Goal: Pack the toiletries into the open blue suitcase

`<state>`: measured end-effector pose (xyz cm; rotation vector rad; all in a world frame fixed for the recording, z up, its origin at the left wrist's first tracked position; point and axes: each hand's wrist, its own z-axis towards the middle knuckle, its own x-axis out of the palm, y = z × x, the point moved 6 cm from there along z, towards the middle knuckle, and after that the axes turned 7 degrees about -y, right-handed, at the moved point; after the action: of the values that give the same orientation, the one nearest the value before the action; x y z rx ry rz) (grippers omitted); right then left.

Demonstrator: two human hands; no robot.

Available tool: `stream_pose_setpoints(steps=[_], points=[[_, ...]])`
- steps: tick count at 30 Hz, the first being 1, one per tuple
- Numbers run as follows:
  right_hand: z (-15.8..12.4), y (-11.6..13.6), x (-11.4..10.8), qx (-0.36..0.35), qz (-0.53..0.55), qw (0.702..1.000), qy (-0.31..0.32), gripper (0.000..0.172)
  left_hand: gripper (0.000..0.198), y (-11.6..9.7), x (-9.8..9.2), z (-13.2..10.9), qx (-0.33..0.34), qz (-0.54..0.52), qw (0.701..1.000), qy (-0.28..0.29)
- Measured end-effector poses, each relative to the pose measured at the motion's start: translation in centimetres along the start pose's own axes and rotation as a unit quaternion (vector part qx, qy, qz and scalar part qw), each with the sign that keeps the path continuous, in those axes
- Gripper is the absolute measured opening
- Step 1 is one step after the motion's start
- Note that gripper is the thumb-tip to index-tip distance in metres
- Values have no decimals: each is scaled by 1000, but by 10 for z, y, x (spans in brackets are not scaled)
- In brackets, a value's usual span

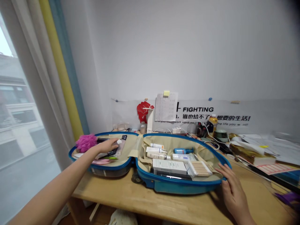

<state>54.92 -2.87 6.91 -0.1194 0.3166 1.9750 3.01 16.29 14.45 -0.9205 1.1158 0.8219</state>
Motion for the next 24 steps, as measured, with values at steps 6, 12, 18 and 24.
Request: stream_pose_setpoints(steps=[6,12,18,24], points=[[-1,-2,1,6,3,1000,-1,37,45,-95,-32,24,139,-52,986,-75],[-1,-2,1,16,4,1000,-4,37,42,-176,22,56,164,12,985,50],[-1,-2,0,19,-1,1000,9,38,40,-191,55,89,121,46,989,73],[-2,-6,0,48,2,999,7,41,37,-195,67,105,118,54,990,59]])
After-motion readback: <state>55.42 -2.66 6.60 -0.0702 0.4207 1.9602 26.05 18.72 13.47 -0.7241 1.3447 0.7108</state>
